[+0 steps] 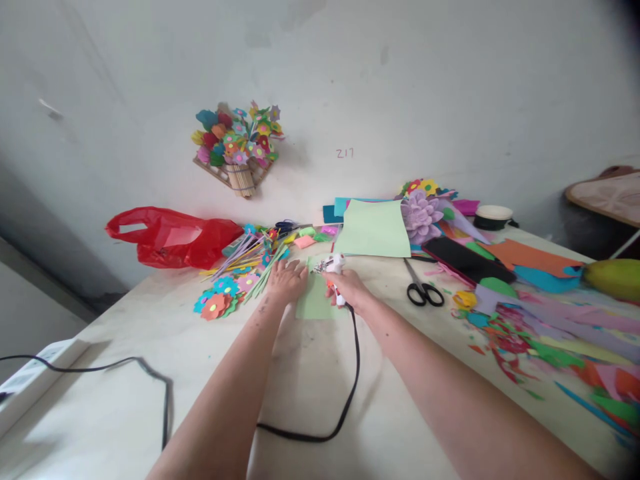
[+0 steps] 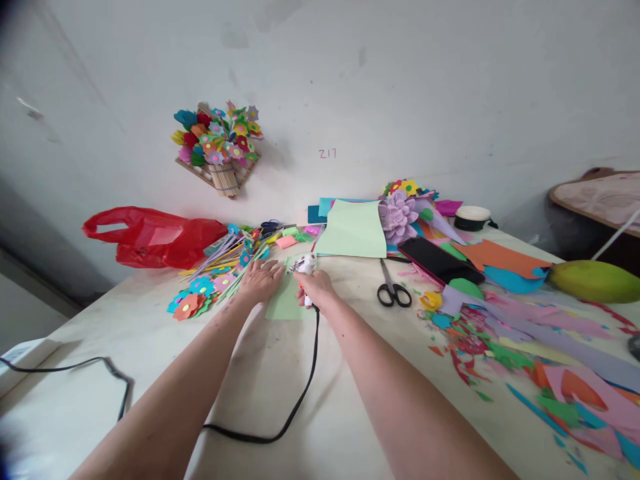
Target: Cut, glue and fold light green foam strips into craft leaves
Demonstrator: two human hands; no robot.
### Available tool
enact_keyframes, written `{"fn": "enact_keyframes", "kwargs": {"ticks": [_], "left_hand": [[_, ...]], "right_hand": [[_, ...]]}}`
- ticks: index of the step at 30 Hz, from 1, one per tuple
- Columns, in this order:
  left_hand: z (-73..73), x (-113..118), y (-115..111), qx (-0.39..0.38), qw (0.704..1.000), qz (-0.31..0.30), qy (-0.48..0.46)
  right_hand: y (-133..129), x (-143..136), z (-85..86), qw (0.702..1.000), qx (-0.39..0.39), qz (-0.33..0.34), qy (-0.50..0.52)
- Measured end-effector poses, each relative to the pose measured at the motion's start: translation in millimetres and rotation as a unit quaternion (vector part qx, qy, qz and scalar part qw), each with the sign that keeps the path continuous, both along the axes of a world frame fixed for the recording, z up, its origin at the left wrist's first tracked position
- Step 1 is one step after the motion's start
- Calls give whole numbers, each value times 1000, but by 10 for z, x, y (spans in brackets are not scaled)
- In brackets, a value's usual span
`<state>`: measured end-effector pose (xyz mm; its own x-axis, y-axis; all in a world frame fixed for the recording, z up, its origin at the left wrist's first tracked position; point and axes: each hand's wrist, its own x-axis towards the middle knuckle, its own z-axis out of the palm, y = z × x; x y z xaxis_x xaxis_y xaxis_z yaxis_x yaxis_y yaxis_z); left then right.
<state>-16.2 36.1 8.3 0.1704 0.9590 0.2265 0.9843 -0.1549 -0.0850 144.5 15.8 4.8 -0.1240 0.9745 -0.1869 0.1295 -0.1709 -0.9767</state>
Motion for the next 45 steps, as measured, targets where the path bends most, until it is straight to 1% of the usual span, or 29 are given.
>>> {"fn": "enact_keyframes", "kwargs": {"ticks": [5,9,11,13,15,17,20,24,28,39,45], "left_hand": [[-30,-40,94,-7,1000,-1,15],[-47,-69,141,-16,1000,-2,10],[-54,-79,154,-19,1000,4,-7],[-62,-90,163,-18,999,24,-36],[-70,-106,171,-12,996,47,-69],[-78,-122,179,3,994,54,-91],[-83,-127,182,32,994,30,-100],[-73,-79,152,48,996,-21,-66],[-72,-29,123,58,996,-50,-43],[-95,21,113,56,997,-33,-29],[-139,-14,220,29,999,-37,-5]], "right_hand": [[-7,-3,5,1000,-2,-4,1],[-11,-2,15,1000,-6,-3,2],[-11,0,17,1000,-8,-2,2],[-10,2,18,1000,-10,2,4],[-10,2,19,1000,-11,5,4],[-9,1,18,1000,-11,4,2],[0,-2,11,1000,-11,5,0],[15,-4,-4,1000,-11,6,5],[19,-5,-2,1000,-13,5,2],[-5,-7,23,1000,-5,4,2],[-7,-6,28,1000,-11,4,-2]]}}
